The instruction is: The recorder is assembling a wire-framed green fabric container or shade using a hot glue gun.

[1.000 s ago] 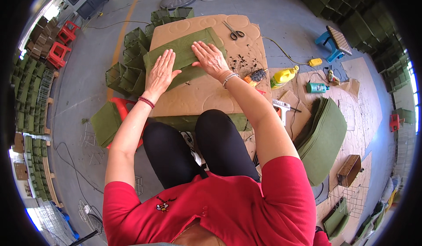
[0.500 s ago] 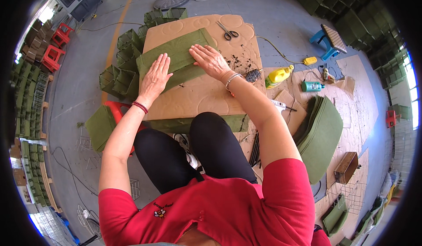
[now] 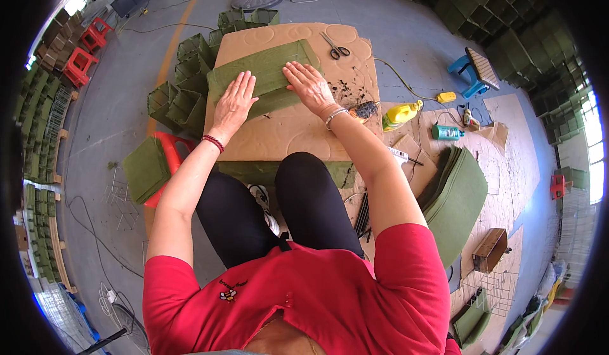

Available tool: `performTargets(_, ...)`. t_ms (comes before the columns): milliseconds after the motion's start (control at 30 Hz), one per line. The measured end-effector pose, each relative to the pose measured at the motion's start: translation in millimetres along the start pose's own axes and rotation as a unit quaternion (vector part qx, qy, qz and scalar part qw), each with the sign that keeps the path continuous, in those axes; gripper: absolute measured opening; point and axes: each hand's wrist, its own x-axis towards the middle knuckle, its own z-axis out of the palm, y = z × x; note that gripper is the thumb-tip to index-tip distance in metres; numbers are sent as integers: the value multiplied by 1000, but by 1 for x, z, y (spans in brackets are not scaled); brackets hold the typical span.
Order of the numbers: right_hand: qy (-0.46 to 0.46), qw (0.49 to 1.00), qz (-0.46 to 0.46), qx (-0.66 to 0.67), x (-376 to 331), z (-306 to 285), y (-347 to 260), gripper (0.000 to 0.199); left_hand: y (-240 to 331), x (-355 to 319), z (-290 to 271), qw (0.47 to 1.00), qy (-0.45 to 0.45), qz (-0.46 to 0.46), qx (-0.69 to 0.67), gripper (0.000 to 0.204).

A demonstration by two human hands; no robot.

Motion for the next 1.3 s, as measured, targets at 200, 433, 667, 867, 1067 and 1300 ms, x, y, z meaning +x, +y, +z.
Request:
performTargets(200,-53,997,-17,45,-13,-19,-15,45,-18,-8,-5,997,20,42,-57,61)
performTargets(433,-33,998,3,50,8,-12,-38,48,-14,-9,-2,998,9,36,-47,62)
performTargets(667,11,1000,14,19,4,12,-49,54,-5,-11,4,1000,22,1,12,65)
performTargets(867,-23,999,39,13,0,-4,-43,57,-5,-15,0,998,35,-22,-40,63)
performTargets(1067,-26,995,94,-9,-16,-13,-24,59,-6,-13,6,999,47,-20,-11,64)
performTargets(1300,-8,987,150,53,-30,-24,-30,58,-3,-23,4,998,41,-45,-9,63)
